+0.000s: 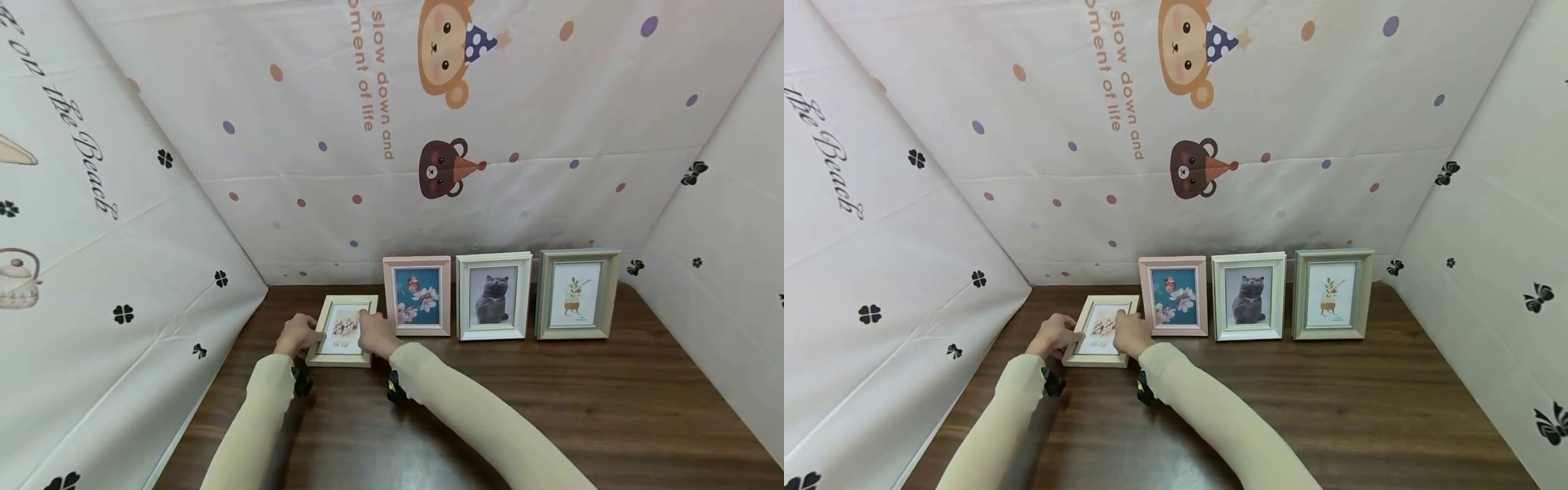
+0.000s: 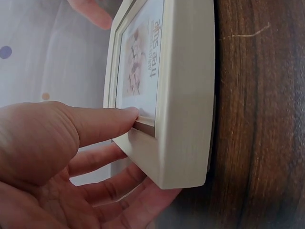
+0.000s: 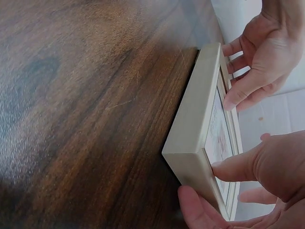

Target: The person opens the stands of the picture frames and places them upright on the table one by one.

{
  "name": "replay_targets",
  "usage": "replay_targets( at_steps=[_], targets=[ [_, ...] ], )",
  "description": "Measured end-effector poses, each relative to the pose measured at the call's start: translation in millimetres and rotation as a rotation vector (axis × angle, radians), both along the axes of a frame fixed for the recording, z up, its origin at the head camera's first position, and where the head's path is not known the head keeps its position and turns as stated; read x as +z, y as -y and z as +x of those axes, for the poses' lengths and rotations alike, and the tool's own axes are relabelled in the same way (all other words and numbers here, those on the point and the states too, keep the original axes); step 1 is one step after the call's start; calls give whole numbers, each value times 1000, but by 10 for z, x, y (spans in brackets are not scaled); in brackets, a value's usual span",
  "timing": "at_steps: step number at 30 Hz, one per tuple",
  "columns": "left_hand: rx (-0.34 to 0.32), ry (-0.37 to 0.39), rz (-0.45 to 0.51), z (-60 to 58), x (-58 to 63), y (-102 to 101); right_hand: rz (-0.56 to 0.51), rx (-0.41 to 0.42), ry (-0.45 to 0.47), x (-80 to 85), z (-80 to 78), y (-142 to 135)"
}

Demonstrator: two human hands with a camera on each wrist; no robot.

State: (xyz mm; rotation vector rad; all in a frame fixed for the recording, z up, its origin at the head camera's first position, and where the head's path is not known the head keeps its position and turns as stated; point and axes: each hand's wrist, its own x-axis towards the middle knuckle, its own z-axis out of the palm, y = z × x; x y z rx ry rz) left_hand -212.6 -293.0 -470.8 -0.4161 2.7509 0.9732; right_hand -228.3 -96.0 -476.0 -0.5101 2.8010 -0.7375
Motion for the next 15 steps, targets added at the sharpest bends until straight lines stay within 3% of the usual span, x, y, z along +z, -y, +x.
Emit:
replay_targets(
  at_steps=[15],
  targets=[
    [-1,-18,-16,-24,-25,-10,-28,17,-17,-14,-9,-15]
  ],
)
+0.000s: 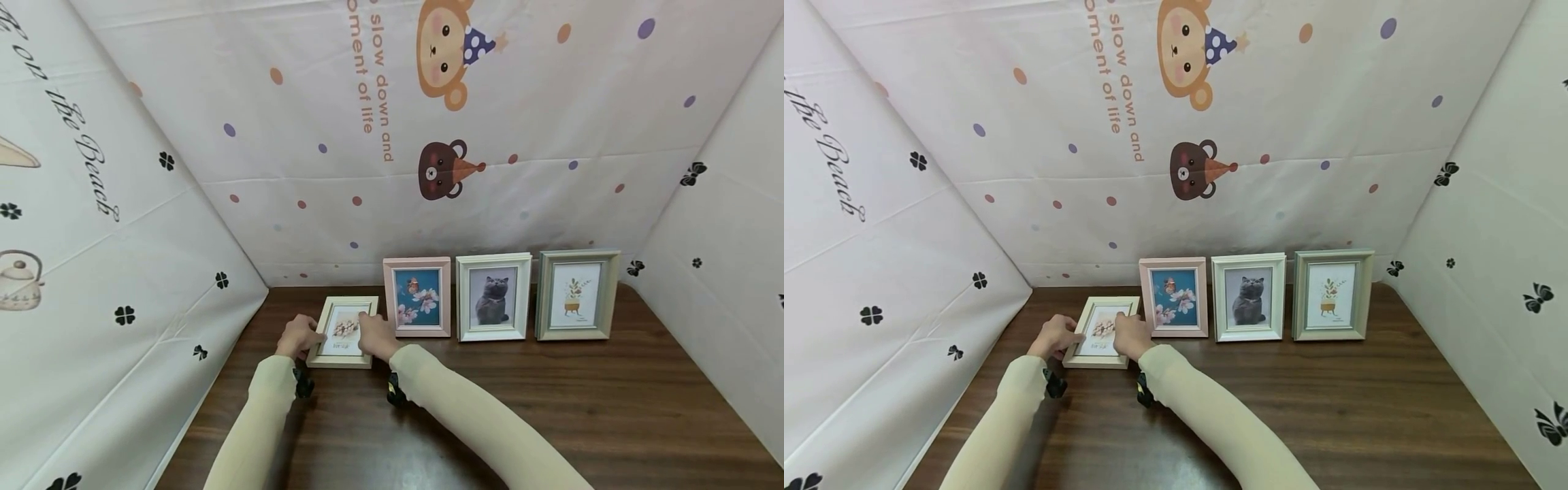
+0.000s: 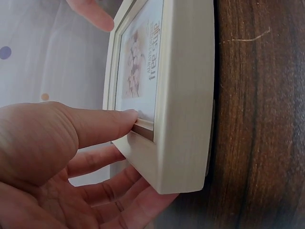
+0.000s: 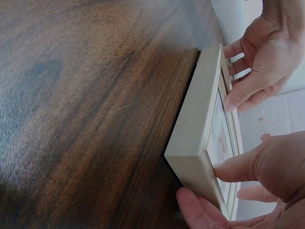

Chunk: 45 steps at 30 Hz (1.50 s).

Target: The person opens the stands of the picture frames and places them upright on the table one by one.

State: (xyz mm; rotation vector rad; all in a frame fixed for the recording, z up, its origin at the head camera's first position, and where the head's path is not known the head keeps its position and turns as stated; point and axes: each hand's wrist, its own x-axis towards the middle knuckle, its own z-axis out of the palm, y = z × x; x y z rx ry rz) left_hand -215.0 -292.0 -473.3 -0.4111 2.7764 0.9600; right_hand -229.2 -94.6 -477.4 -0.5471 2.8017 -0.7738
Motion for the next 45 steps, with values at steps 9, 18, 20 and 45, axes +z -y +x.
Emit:
replay_targets(
  at_steps=[9,18,20,45],
  targets=[
    [-14,-3,26,25,15,18,15,6,-9,13,32,-3],
    [-63,-97,-21,72,19,11,58,-18,-44,3,42,15],
    [-53,-104,-28,82,21,12,52,-20,-49,8,53,18],
    [177,-530,8,241,95,-79,-326,-46,-396,106,55,-75]
  ],
)
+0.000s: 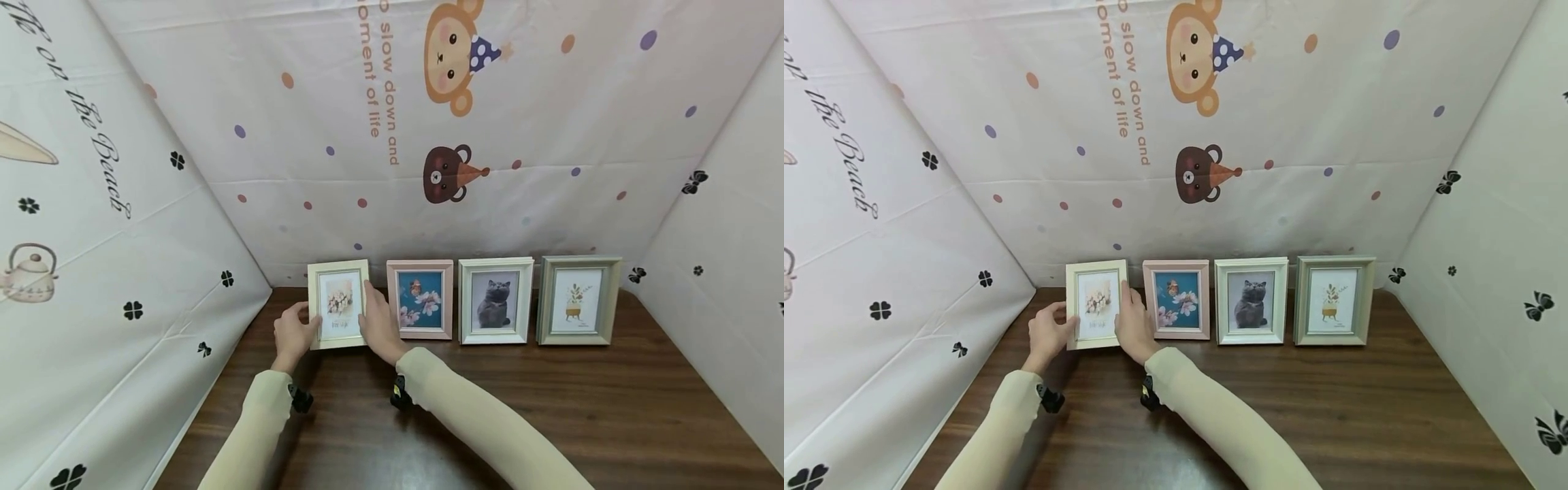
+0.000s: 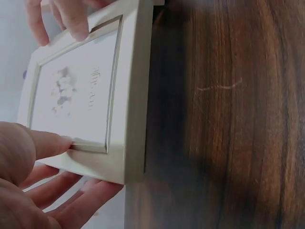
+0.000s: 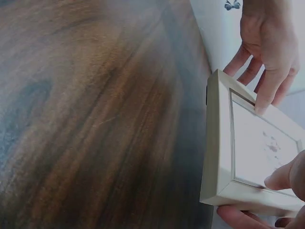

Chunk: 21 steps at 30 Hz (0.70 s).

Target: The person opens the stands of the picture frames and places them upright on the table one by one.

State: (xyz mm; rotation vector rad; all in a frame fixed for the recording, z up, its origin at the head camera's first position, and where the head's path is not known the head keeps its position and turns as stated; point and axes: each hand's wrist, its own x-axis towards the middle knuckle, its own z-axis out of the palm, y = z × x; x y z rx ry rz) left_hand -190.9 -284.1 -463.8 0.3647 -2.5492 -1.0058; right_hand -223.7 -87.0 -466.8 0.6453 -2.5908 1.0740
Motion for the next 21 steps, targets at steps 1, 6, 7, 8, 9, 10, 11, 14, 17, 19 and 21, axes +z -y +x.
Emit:
replay_targets(
  at_steps=[1,6,7,8,9,10,11,14,17,19,21],
  targets=[
    [7,-19,6,0,9,-13,-12,-13,-6,14,-2,0],
    [41,-95,28,7,50,-60,-61,-55,9,59,-14,9],
    [51,-107,32,9,56,-66,-65,-61,10,64,-21,14],
    [60,-120,36,12,61,-70,-65,-65,12,69,-26,16],
    [65,-133,42,13,64,-76,-64,-71,8,74,-32,18],
    [71,-147,43,12,65,-77,-57,-79,3,76,-39,18],
    [73,-156,43,13,65,-82,-56,-85,-2,76,-49,17],
    [71,-173,50,14,54,-92,-33,-109,-13,73,-71,13],
    [71,-175,55,19,33,-100,-19,-110,-8,64,-82,3],
    [67,-177,64,26,20,-105,-11,-107,-4,63,-82,-3],
    [61,-180,67,32,5,-107,-14,-105,0,64,-78,-10]
  ],
)
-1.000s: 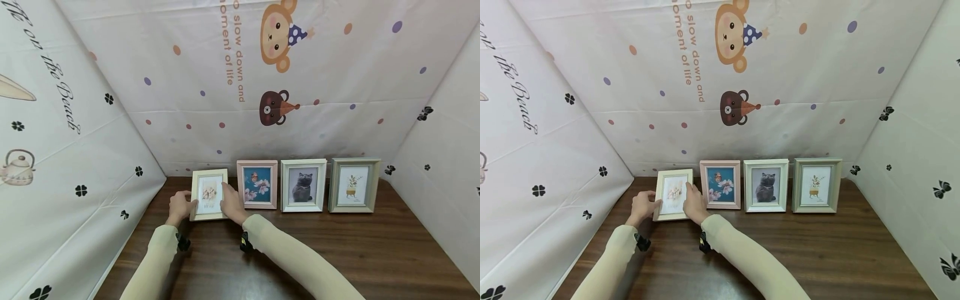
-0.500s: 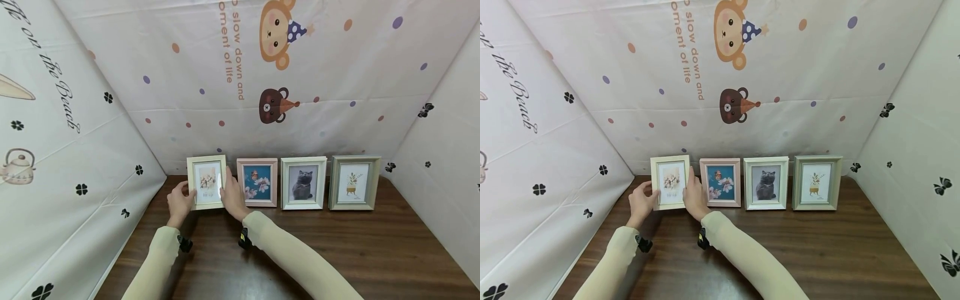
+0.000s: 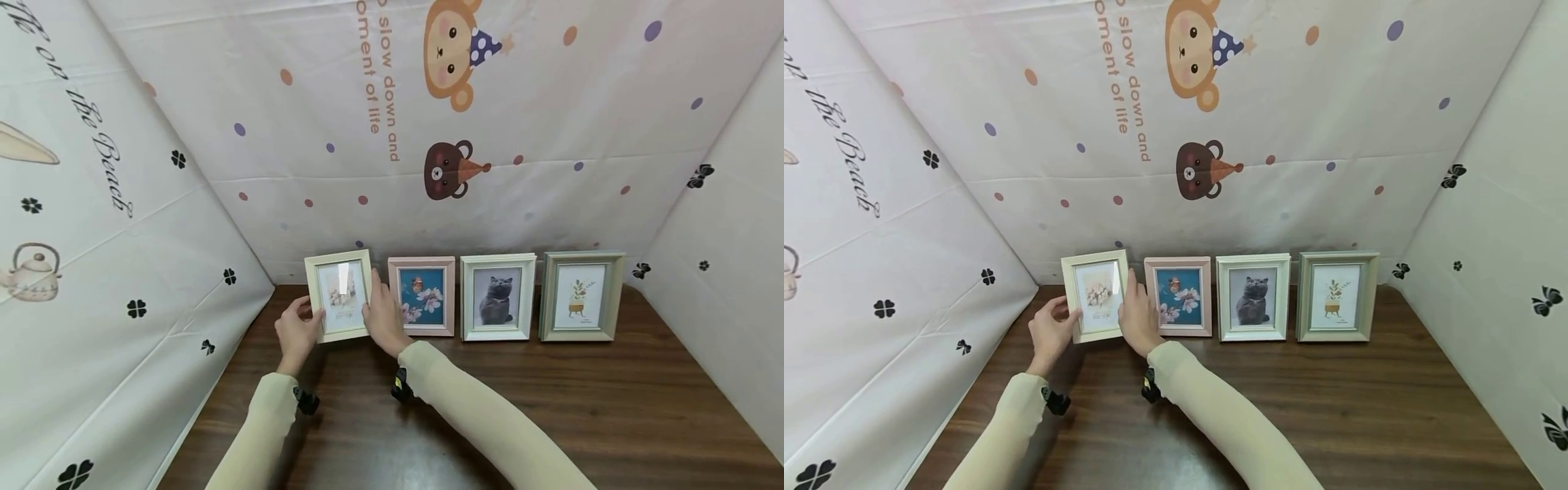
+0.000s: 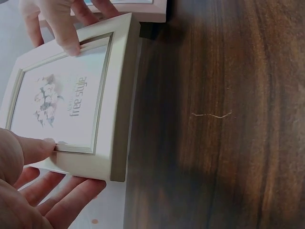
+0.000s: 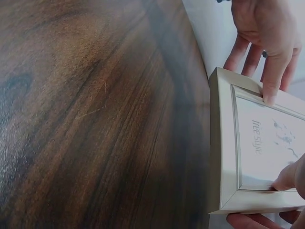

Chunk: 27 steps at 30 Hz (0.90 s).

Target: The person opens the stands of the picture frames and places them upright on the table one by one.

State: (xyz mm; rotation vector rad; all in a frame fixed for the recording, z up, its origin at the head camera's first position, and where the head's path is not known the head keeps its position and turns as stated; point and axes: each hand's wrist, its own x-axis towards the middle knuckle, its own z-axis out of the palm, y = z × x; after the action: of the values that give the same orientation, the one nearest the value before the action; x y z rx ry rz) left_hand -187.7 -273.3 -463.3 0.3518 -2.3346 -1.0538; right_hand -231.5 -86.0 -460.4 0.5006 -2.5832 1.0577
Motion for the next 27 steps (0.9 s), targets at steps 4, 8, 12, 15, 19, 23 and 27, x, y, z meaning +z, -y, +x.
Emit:
replay_targets(
  at_steps=[4,8,12,15,19,23,27],
  targets=[
    [-2,-11,8,27,-21,4,-2,6,-4,11,20,-3],
    [8,-48,19,98,-9,15,-4,26,-4,20,34,8],
    [1,-68,52,192,23,11,-26,42,25,57,29,30],
    [-3,-67,73,249,59,-21,-44,47,48,67,-5,49],
    [-2,-80,68,293,119,-81,-69,50,78,61,-74,71],
    [-6,-98,86,331,157,-146,-83,57,121,94,-114,92],
    [-26,-114,121,349,157,-211,-75,44,185,129,-135,112]
  ],
)
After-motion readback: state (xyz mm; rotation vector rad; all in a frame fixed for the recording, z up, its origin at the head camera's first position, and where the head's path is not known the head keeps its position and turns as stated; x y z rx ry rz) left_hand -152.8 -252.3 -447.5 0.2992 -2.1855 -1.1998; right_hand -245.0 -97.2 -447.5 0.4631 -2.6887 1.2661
